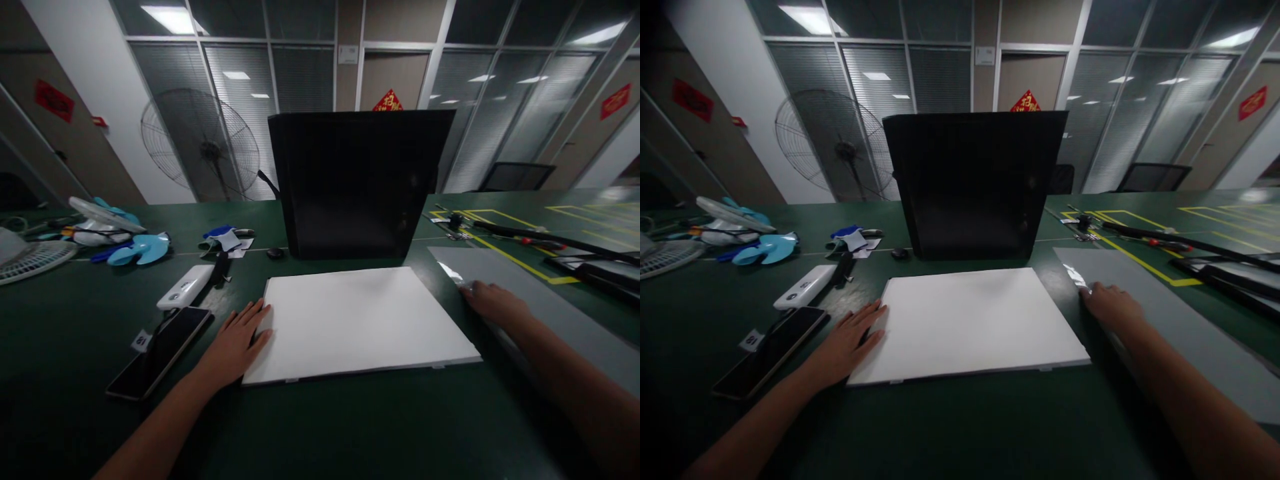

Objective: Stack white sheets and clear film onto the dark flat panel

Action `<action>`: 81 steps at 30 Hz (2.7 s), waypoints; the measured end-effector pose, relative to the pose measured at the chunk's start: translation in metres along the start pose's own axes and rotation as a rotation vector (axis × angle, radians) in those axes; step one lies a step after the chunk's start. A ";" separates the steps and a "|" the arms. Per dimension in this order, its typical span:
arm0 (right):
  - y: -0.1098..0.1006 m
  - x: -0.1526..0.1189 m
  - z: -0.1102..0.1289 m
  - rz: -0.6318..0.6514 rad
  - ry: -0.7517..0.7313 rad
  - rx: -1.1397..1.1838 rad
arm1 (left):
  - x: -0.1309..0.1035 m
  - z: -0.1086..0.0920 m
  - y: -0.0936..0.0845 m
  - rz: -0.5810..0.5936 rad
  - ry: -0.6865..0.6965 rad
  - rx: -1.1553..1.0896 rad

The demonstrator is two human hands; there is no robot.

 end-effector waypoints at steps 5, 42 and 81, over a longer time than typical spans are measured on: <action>0.002 -0.001 0.004 0.035 0.012 -0.012 | 0.000 -0.002 -0.001 0.012 -0.001 0.011; -0.043 -0.147 0.145 -0.461 -1.131 0.406 | -0.002 0.001 0.000 -0.031 0.021 -0.021; -0.025 -0.173 0.173 0.256 -1.361 0.177 | 0.000 0.005 0.003 -0.017 0.012 -0.030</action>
Point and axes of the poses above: each hand's wrist, its own x-axis towards the middle knuckle, its own y-axis out of the palm, z = x × y, the point moved 1 cm from there along x, towards the middle knuckle, and after that the axes turned 2 degrees about y, right-handed, at the moved point
